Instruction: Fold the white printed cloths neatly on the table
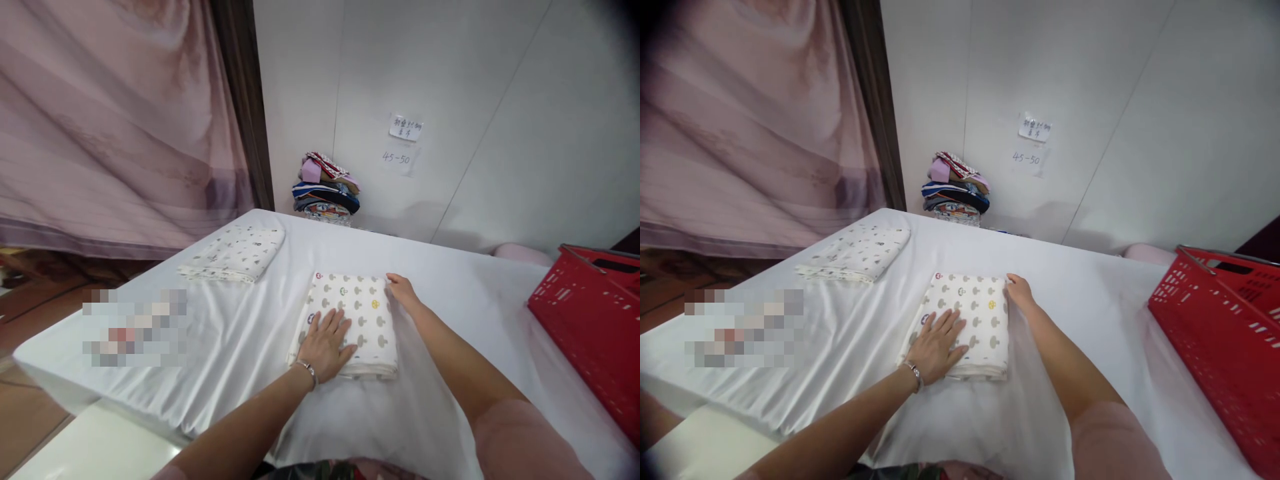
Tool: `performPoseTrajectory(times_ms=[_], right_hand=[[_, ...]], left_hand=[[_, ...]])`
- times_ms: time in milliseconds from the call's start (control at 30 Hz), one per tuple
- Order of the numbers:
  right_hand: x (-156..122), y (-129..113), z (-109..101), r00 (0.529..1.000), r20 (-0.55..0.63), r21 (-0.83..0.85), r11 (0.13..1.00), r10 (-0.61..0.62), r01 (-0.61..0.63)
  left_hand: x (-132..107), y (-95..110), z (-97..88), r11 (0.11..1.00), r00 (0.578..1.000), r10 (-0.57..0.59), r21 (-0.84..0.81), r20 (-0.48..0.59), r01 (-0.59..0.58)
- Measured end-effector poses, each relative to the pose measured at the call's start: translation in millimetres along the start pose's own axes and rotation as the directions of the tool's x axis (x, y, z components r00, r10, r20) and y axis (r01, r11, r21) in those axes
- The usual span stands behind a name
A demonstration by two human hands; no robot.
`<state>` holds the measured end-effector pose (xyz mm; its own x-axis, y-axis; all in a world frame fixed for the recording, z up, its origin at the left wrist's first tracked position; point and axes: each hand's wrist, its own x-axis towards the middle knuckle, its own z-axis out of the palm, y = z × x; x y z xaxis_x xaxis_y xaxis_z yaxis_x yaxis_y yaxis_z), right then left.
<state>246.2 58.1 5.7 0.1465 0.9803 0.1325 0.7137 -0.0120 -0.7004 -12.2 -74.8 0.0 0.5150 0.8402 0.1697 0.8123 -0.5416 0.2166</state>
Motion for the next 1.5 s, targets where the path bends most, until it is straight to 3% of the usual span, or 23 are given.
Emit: performPoseTrajectory(times_ms=[100, 200, 300, 400, 733, 833, 900, 1033, 1133, 1267, 1333, 1400, 1500], right_hand=[[-33, -23, 7, 0.993, -0.042, -0.059, 0.993, -0.11, 0.107], [-72, -38, 23, 0.957, 0.125, -0.267, 0.92, -0.262, 0.286], [-94, -40, 35, 0.939, 0.275, -0.44, 0.841, -0.206, 0.314], [-97, -37, 36, 0.94, 0.291, -0.482, 0.821, -0.179, 0.305], [-93, -33, 31, 0.951, 0.266, -0.391, 0.884, -0.158, 0.257], [-100, -26, 28, 0.961, 0.241, -0.235, 0.953, -0.135, 0.193], [-110, -18, 27, 0.976, 0.198, -0.103, 0.988, -0.094, 0.116], [-138, -8, 23, 0.991, 0.08, 0.085, 0.99, 0.106, -0.113], [-156, -13, 20, 0.977, 0.058, 0.214, 0.953, 0.206, -0.214], [-164, -21, 8, 0.956, 0.2, 0.454, 0.844, 0.216, -0.286], [-157, -16, -5, 0.946, 0.249, 0.518, 0.797, 0.208, -0.312], [-146, -3, -22, 0.952, 0.204, 0.496, 0.815, 0.227, -0.3], [-130, 21, -45, 0.965, 0.072, 0.215, 0.941, 0.251, -0.261]], left_hand=[[1, 0, 2.1, 1.0, 1.0, -0.003, -0.018, 0.0, 0.003], [1, 1, 3.8, 1.0, 1.0, -0.011, -0.027, -0.01, 0.011], [2, 2, 3.5, 1.0, 1.0, -0.012, -0.022, -0.02, 0.011], [0, 4, 0.1, 1.0, 0.999, -0.009, -0.017, -0.052, 0.009], [-29, 10, -11.5, 0.993, 0.959, -0.006, -0.118, -0.285, -0.029], [-39, -5, -10.4, 0.987, 0.931, -0.123, -0.14, -0.345, 0.079], [-42, -17, -8.5, 0.954, 0.887, -0.289, -0.187, -0.361, 0.234], [-40, -36, -7.7, 0.784, 0.773, -0.595, -0.371, -0.221, 0.498], [-31, -42, -15.8, 0.704, 0.77, -0.636, -0.45, -0.053, 0.55], [-22, -38, -30.0, 0.65, 0.748, -0.66, -0.445, 0.073, 0.617], [-22, -28, -31.5, 0.651, 0.761, -0.637, -0.445, 0.119, 0.615], [-27, -14, -28.1, 0.677, 0.806, -0.566, -0.46, 0.173, 0.574], [-37, 5, -19.9, 0.726, 0.861, -0.453, -0.466, 0.231, 0.506]])
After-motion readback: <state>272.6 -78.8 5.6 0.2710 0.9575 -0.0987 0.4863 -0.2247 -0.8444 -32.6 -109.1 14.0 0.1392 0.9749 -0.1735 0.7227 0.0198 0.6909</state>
